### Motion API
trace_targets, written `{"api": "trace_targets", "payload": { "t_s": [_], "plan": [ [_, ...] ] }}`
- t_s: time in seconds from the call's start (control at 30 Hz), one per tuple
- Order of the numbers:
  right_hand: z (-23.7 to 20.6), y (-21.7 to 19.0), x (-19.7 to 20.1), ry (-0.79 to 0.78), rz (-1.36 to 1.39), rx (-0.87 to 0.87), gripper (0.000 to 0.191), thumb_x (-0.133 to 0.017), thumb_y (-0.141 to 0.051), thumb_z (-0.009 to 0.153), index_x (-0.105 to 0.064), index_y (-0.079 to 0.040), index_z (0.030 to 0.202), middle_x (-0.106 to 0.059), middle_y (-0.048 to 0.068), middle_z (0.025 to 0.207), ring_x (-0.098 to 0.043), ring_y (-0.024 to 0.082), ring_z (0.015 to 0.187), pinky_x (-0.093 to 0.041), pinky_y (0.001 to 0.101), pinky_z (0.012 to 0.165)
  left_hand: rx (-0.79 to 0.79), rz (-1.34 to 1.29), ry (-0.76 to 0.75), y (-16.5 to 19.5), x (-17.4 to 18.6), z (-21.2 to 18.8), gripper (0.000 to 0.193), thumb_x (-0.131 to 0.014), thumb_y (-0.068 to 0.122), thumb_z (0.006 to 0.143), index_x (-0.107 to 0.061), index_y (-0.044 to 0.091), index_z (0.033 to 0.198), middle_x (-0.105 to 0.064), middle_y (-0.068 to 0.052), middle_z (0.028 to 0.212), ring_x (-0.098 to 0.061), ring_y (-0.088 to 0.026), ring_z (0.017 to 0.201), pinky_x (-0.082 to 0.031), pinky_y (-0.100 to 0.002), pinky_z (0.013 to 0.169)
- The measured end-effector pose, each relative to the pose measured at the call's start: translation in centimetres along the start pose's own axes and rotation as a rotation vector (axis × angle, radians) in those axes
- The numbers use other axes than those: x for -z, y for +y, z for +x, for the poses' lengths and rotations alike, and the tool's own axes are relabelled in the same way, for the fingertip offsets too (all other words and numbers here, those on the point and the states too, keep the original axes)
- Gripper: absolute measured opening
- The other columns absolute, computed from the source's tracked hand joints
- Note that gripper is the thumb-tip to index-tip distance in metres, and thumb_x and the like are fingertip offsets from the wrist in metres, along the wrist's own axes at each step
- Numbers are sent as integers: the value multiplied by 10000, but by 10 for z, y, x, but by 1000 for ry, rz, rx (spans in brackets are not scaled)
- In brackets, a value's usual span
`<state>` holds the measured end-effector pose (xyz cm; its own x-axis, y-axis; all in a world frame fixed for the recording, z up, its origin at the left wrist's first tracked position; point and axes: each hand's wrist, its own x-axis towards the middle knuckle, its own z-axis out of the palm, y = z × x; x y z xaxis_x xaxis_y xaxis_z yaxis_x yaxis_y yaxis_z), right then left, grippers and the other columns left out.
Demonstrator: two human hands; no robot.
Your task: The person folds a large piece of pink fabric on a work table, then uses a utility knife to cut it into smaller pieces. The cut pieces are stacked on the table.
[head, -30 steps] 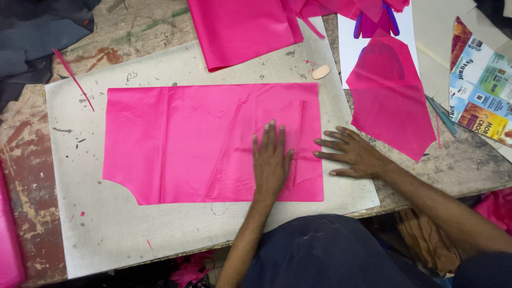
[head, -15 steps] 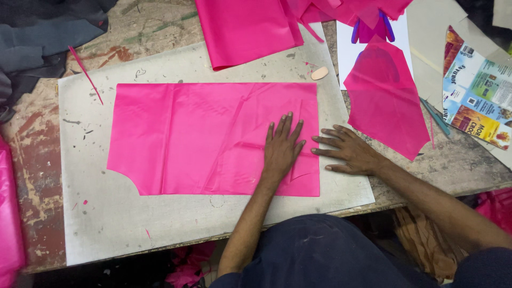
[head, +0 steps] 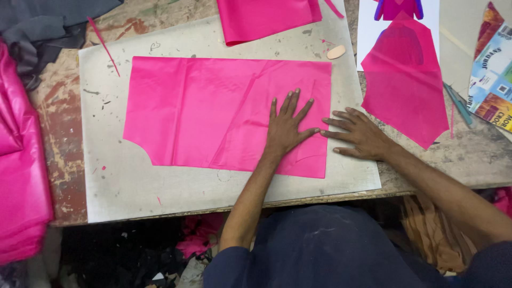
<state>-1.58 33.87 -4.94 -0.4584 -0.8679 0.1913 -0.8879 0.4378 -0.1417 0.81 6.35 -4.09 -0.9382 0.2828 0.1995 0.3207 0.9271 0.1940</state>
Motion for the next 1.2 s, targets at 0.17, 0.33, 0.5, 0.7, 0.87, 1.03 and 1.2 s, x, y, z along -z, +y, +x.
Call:
{"api": "trace_targets", "payload": {
  "t_s": [0.17,0.33,0.5,0.7,0.87,1.03,1.2],
  "plan": [
    [4,0,-6,-24,11,1,587,-400,-624,961,-439,-361,1484,-300,4,1649,-236,263,1519,-120,549,1263,20,30,-22,-3,2,0,973,-529,853,818,-310,344,1618,-171,-98,1723,-168,-267,1594,-47,-634,1266],
    [7,-8,-11,-43,-11,-48,624,-374,-582,985,-376,-311,1548,-255,39,1666,-199,277,1540,-98,546,1271,-3,72,3,-9,-1,2,930,-502,855,872,-305,354,1629,-160,-95,1737,-156,-257,1606,-46,-650,1266],
    [-14,-52,-14,-116,-90,-254,653,-454,-482,990,-340,-198,1568,-212,141,1662,-188,323,1519,-100,587,1220,22,48,-59,-14,-1,3,935,-510,840,839,-300,361,1615,-148,-99,1720,-143,-265,1588,-34,-640,1241],
    [-69,-66,12,44,37,-265,592,-609,-323,943,-455,-153,1489,-387,146,1585,-355,348,1453,-265,579,1207,10,56,-48,-14,9,3,929,-510,832,844,-296,362,1617,-161,-100,1714,-160,-276,1575,-37,-640,1232],
    [-108,4,52,402,-157,-613,400,-696,-211,958,-625,-80,1330,-638,188,1351,-629,362,1244,-499,539,1082,-1,47,-10,-17,12,1,918,-506,832,849,-309,365,1614,-175,-92,1721,-177,-269,1582,-42,-639,1239],
    [-138,63,78,526,-251,-769,266,-684,-76,977,-728,-36,1236,-714,169,1165,-668,353,1056,-558,461,898,10,73,-36,-21,14,1,927,-488,852,842,-296,371,1611,-162,-93,1717,-169,-266,1579,-30,-634,1237],
    [-129,88,59,362,-366,-809,303,-714,-119,959,-750,-85,1258,-699,128,1013,-667,329,986,-552,445,829,27,103,-79,-23,18,1,945,-472,867,832,-274,381,1618,-144,-83,1722,-146,-264,1580,-10,-618,1242]
  ]
}}
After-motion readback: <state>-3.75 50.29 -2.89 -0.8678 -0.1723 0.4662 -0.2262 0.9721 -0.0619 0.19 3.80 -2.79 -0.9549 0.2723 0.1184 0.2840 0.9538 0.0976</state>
